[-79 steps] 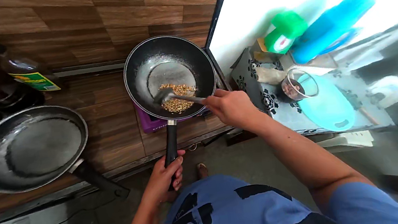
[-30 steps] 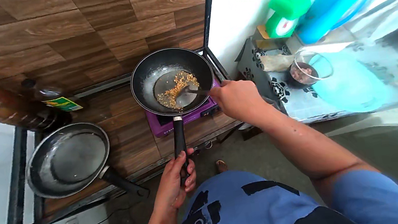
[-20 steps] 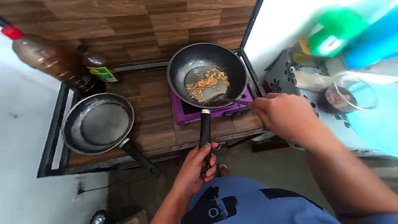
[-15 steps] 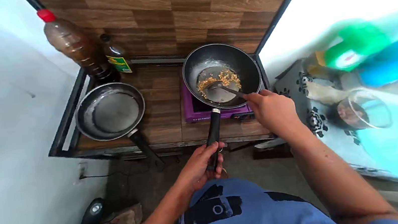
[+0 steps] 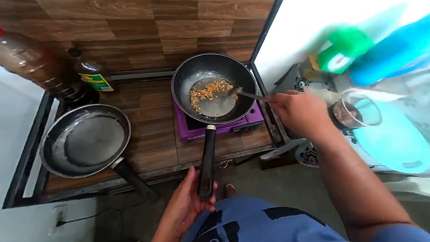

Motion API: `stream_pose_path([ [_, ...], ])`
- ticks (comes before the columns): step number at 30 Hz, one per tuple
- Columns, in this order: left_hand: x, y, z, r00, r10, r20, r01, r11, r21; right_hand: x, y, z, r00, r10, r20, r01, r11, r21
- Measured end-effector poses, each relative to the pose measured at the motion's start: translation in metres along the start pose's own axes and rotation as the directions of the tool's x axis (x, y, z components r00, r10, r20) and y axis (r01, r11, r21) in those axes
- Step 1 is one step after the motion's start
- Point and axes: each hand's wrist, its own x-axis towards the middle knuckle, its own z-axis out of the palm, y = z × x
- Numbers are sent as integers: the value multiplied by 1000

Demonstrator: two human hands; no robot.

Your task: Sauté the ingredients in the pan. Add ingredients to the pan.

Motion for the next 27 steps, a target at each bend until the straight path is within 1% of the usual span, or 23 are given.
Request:
stream_pose_path([
  [2,-3,-2,-5,997,21,-80,-19,999,32,-15,6,-21,1000,-2,-10,1,998,-64],
  [3,-4,-3,-8,993,29,-111,-25,999,41,-17,8,-24,1000,3,-7,-4,996,-93],
  [4,-4,-6,-10,990,36,-133,-30,999,45,-14,9,-21,1000,11,7,-10,995,-102],
  [6,-4,-9,-11,984,50,-169,-42,998,48,4,9,-1,999,22,33,-19,997,-81],
  [7,-5,-10,-10,981,58,-185,-49,997,52,14,9,9,998,32,48,-30,998,-50],
  [9,-6,-11,-10,974,87,-208,-74,995,68,29,6,17,993,77,89,-78,997,11],
  [12,-6,-12,-15,971,123,-206,-108,990,86,41,-2,19,993,112,39,-116,989,95],
  [13,-6,-12,-17,972,124,-202,-109,991,84,45,-6,24,990,132,39,-136,985,107],
  [15,-6,-11,-20,972,123,-198,-107,990,92,50,-11,35,985,147,88,-157,981,116],
  [18,-6,-6,-29,970,150,-189,-127,984,128,40,-21,33,986,112,127,-127,986,112],
  [20,-6,-5,-39,969,147,-200,-120,983,139,30,-28,30,991,80,108,-92,989,117],
  [23,-4,-2,-50,969,133,-206,-107,985,132,20,-35,41,996,12,84,-21,994,112],
  [25,-3,3,-54,971,131,-198,-107,986,129,12,-37,37,993,19,120,-31,995,98],
  [27,-3,8,-55,971,134,-199,-108,985,132,5,-38,29,990,71,121,-82,993,89],
])
